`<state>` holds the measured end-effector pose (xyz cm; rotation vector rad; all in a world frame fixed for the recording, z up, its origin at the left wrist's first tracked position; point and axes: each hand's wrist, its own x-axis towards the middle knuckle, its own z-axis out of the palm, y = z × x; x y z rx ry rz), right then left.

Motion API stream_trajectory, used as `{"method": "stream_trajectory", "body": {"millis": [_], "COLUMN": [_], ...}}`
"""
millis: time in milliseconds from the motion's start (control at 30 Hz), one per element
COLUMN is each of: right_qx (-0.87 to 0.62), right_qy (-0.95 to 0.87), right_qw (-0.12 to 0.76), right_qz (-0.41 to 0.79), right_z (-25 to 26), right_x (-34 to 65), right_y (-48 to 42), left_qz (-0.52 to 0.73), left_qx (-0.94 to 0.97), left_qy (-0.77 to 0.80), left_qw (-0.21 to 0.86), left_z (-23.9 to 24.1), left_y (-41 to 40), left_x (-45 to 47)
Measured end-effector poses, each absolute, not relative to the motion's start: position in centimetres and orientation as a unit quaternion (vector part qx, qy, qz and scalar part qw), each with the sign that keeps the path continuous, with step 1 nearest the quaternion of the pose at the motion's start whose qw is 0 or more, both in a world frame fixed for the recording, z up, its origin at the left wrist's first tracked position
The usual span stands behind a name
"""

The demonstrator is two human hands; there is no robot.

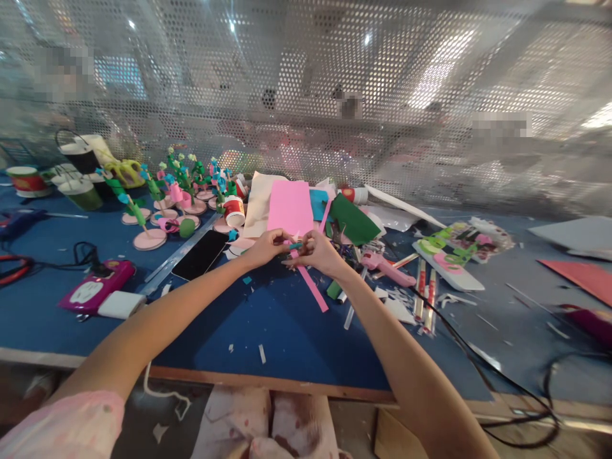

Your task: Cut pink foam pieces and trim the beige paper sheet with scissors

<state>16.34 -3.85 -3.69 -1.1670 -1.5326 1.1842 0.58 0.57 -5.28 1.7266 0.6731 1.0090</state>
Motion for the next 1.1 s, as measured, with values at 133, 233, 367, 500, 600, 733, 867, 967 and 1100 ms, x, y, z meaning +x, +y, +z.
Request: {"method": "stream_trajectory", "body": {"millis": [133,233,367,500,600,733,867,967,1100], "right_qx": [-0.481,-0.497,-0.508,-0.502,-0.504,-0.506,-0.482,-0.486,-0.490], "right_qy": [-0.637,-0.657,-0.672,-0.657,-0.641,-0.625,-0.598,-0.597,-0.602], "right_qw": [0.422,0.409,0.405,0.403,0.396,0.389,0.397,0.403,0.408], "right_qz": [0.430,0.392,0.354,0.393,0.423,0.450,0.503,0.495,0.481], "right_z": [-4.2,-4.7,-5.0,-4.9,-4.8,-4.7,-4.6,-4.8,-5.2], "right_x": [16.5,16.7,16.8,16.7,16.7,16.5,16.3,16.1,16.0], "right_y": [-3.4,-3.0,-2.9,-3.1,-3.2,-3.2,-3.2,-3.3,-3.1], "left_qz": [0.402,0.390,0.387,0.386,0.378,0.401,0.425,0.422,0.436], "left_qx": [0.692,0.669,0.643,0.636,0.635,0.645,0.659,0.644,0.618], "left_qy": [0.287,0.309,0.332,0.341,0.338,0.323,0.298,0.300,0.317], "left_qw": [0.527,0.552,0.571,0.575,0.583,0.564,0.544,0.563,0.572], "left_z": [-5.3,-5.4,-5.4,-5.4,-5.5,-5.9,-6.1,-6.1,-5.9], "left_y": [0.7,0.8,1.0,1.1,1.2,1.2,0.9,0.6,0.2], "left_x": [0.6,0.6,0.6,0.4,0.4,0.6,1.0,1.1,1.2]}}
